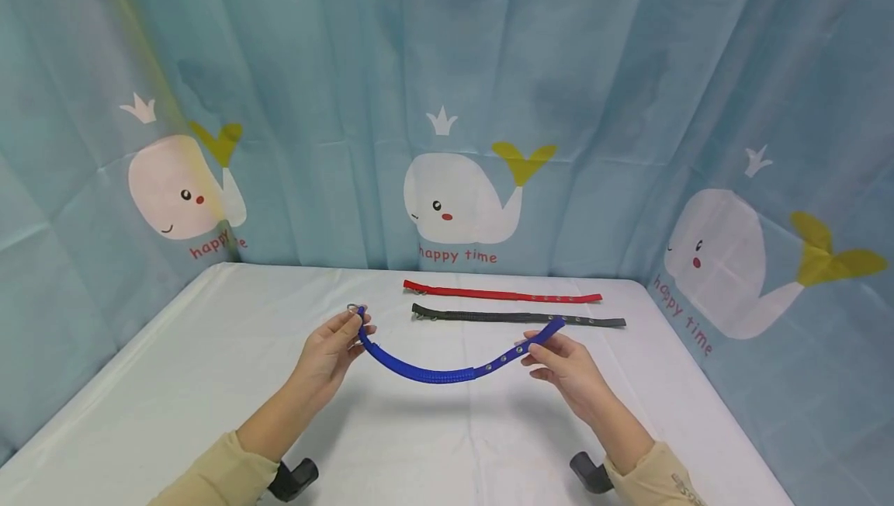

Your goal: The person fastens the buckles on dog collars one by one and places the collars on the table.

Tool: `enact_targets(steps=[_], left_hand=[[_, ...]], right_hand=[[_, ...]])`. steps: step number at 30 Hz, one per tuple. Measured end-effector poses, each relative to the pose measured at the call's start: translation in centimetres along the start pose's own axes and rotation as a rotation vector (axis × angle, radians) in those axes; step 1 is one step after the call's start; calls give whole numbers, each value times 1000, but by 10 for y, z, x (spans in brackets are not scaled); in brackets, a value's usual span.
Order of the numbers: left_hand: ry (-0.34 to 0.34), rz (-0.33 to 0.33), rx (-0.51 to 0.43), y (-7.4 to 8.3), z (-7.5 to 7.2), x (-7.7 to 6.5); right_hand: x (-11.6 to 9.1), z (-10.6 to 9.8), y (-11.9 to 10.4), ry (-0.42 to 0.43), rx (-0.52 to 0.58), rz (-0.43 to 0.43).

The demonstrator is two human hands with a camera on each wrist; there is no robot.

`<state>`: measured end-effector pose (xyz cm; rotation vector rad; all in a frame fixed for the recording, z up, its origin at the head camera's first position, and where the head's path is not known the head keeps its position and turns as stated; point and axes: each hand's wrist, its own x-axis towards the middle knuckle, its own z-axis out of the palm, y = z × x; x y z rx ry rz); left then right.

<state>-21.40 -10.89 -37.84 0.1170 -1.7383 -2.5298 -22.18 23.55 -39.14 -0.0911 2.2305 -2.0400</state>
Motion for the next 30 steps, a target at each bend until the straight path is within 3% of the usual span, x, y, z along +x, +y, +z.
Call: enact_targets(steps=[6, 12, 17, 26, 30], left_hand=[[51, 35, 204, -1, 1, 0], [41, 45, 245, 0, 0, -1], [22, 59, 286, 1, 0, -4], [-17, 78, 324, 1, 4, -9], [-28, 84, 341, 1, 5, -11]], right_hand=[[1, 6, -3, 20, 40, -21], [3, 14, -8, 58, 100, -32], [2, 20, -14, 80, 130, -103], [3, 33, -22, 130, 123, -159], [3, 38, -24, 147, 41, -180]])
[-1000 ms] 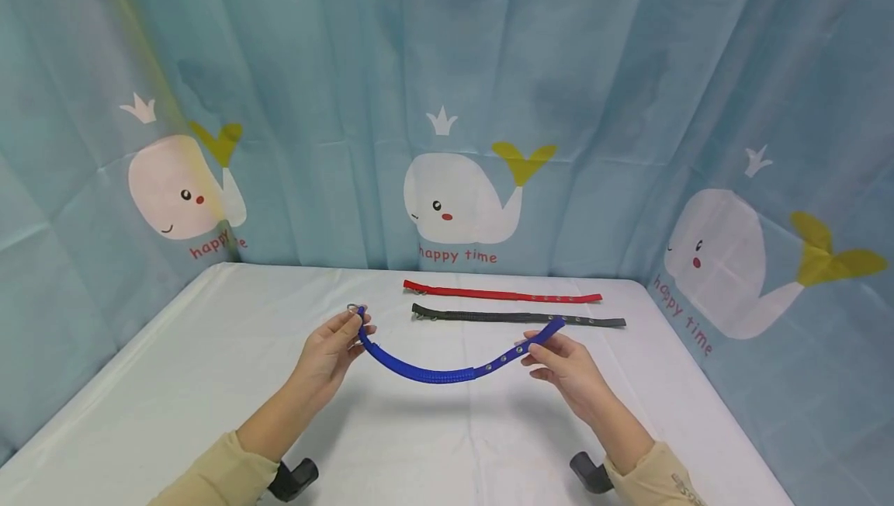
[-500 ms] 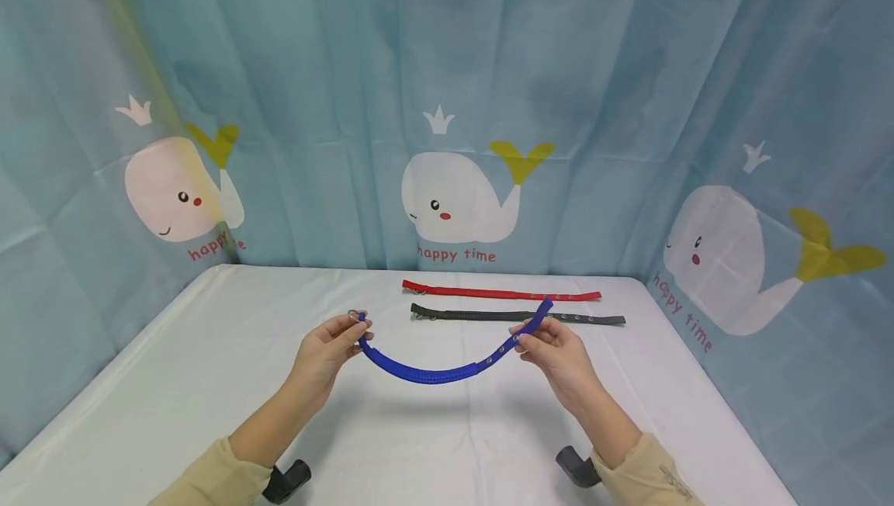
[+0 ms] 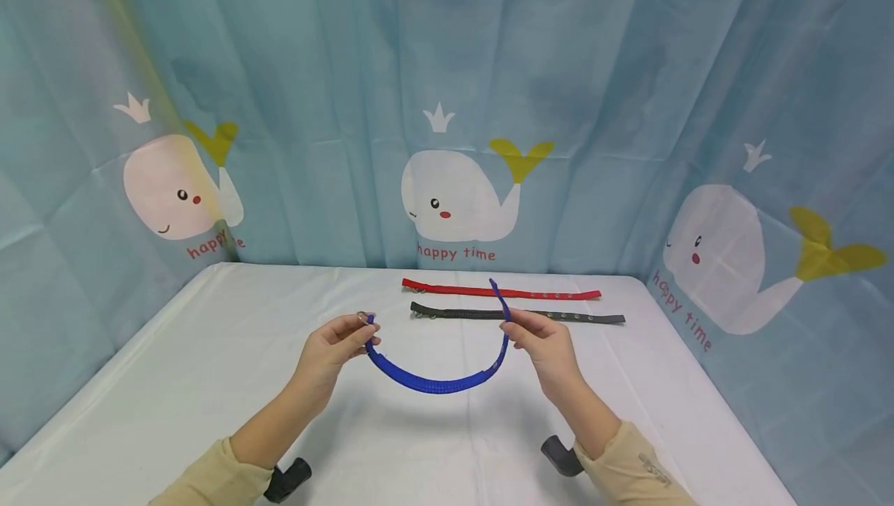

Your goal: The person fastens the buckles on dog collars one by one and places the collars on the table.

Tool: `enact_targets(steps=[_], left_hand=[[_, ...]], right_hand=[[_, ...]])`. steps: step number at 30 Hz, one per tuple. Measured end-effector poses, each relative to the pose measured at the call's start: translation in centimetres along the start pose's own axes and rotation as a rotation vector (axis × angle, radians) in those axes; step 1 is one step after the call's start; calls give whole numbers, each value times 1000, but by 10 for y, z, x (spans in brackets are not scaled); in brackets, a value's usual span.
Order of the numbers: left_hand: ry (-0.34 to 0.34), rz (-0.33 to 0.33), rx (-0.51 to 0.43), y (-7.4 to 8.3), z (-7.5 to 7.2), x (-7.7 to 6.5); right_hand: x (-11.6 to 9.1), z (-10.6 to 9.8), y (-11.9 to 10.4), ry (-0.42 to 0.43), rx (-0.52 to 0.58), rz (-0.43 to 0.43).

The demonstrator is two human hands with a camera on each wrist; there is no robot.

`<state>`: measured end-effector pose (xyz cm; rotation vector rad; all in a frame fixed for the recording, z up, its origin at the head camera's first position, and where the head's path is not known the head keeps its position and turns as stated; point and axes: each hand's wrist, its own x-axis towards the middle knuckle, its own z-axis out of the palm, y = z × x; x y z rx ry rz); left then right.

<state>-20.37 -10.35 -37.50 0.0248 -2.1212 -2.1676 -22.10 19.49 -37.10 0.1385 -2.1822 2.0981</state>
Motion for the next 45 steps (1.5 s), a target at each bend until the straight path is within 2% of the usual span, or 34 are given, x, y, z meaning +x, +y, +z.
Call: enact_targets(steps=[4, 15, 24, 33, 45], left_hand=[[-16, 16, 33, 3, 0, -2], [-41, 43, 88, 6, 2, -6], [-55, 67, 103, 7, 2, -8], [-60, 72, 136, 7, 4, -12], [-85, 99, 169, 11, 7, -16]], right_hand=[[-1, 4, 0, -6, -93, -50], [-6, 14, -4, -124, -167, -221], [-9, 19, -4, -143, -180, -244], [-10, 21, -1, -230, -163, -332], [-15, 28, -1, -182, -282, -351]])
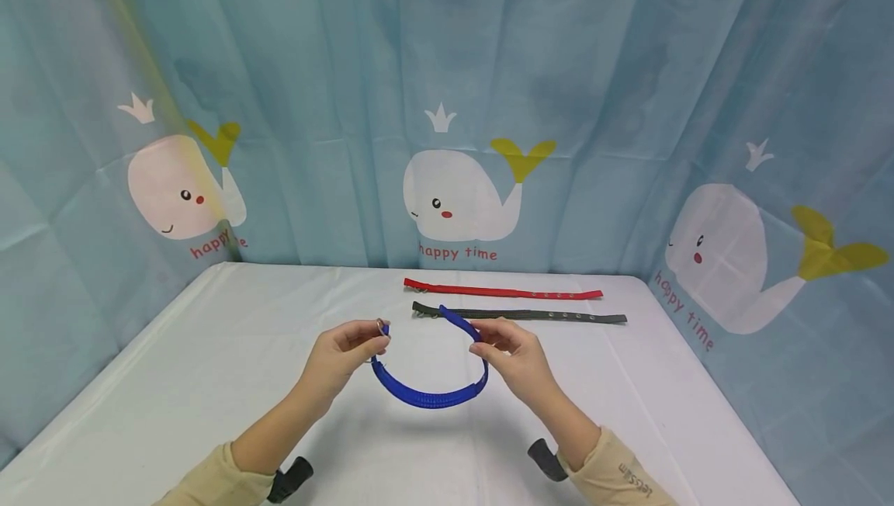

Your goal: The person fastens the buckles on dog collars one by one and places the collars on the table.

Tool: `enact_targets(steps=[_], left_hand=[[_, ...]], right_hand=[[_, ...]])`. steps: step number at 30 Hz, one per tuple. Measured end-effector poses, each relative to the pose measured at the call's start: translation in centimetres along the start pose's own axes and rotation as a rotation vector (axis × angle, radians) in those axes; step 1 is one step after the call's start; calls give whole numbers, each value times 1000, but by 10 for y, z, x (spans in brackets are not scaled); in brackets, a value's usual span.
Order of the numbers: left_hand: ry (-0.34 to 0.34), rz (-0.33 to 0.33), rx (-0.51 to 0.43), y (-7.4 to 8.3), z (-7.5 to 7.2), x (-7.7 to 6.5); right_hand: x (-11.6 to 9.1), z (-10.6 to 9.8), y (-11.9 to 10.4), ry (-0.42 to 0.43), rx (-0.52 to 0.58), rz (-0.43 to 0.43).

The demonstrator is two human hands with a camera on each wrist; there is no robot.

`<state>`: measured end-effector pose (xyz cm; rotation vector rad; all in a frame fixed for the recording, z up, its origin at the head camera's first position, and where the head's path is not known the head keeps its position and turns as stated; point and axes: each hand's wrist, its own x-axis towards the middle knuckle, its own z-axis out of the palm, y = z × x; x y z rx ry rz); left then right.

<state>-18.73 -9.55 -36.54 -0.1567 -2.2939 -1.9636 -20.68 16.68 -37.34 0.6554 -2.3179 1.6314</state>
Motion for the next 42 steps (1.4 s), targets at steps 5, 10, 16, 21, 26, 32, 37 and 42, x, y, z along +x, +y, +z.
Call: enact_targets(steps=[5, 10, 16, 21, 26, 32, 37, 42], left_hand=[[-11, 16, 31, 2, 1, -2], [-31, 42, 56, 4, 3, -3], [-52, 77, 84, 7, 4, -6], [-75, 104, 104, 7, 5, -6], [-94, 140, 131, 5, 7, -6], [-119, 189, 159, 5, 10, -5], [-141, 205, 154, 5, 11, -5], [-158, 216, 153, 6, 11, -7]], right_hand=[[-2, 2, 1, 0, -52, -67], [-2, 4, 1, -15, -72, -149], [-2, 7, 0, -49, -78, -241], [-1, 9, -1, -59, -76, -292], [-1, 11, -1, -79, -71, -336], [-1, 14, -3, -102, -65, -375], [-2, 16, -3, -112, -67, -371], [-3, 17, -4, -118, -70, -361]])
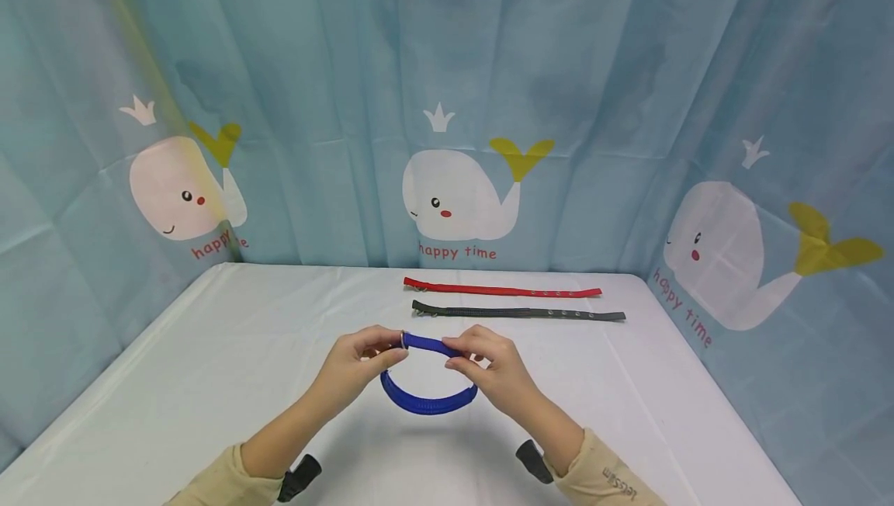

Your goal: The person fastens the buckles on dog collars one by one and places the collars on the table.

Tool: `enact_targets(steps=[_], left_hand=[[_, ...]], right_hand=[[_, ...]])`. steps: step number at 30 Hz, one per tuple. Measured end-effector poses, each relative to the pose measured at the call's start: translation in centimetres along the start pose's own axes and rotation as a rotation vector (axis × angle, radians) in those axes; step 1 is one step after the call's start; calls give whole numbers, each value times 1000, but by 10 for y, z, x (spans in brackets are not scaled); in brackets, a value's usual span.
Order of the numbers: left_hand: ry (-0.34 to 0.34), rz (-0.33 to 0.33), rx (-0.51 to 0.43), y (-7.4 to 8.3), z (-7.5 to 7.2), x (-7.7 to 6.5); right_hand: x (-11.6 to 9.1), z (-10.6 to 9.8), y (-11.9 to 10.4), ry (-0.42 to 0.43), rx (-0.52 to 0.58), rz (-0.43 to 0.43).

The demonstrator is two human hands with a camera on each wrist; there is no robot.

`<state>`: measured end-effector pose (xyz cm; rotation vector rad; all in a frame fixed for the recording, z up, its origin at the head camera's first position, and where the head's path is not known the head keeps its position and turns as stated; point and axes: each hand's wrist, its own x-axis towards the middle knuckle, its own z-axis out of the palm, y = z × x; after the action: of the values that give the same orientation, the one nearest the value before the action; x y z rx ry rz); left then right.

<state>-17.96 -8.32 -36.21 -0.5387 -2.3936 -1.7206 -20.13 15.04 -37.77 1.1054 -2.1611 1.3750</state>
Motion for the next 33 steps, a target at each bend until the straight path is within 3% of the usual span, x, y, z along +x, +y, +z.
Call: enact_targets(steps=[6, 13, 16, 25, 33], left_hand=[[-2, -32, 15, 0, 1, 0], [-25, 6, 35, -1, 2, -1], [-20, -10, 46, -2, 5, 0], [39, -94, -57, -1, 8, -5], [83, -96, -118, 0, 6, -7]], right_hand=[[-1, 0, 0, -6, -1, -10], [0, 2, -1, -15, -6, -55], [1, 5, -1, -19, -18, -65], [-1, 11, 0, -5, -41, -2], [-8, 9, 3, 17, -28, 59]])
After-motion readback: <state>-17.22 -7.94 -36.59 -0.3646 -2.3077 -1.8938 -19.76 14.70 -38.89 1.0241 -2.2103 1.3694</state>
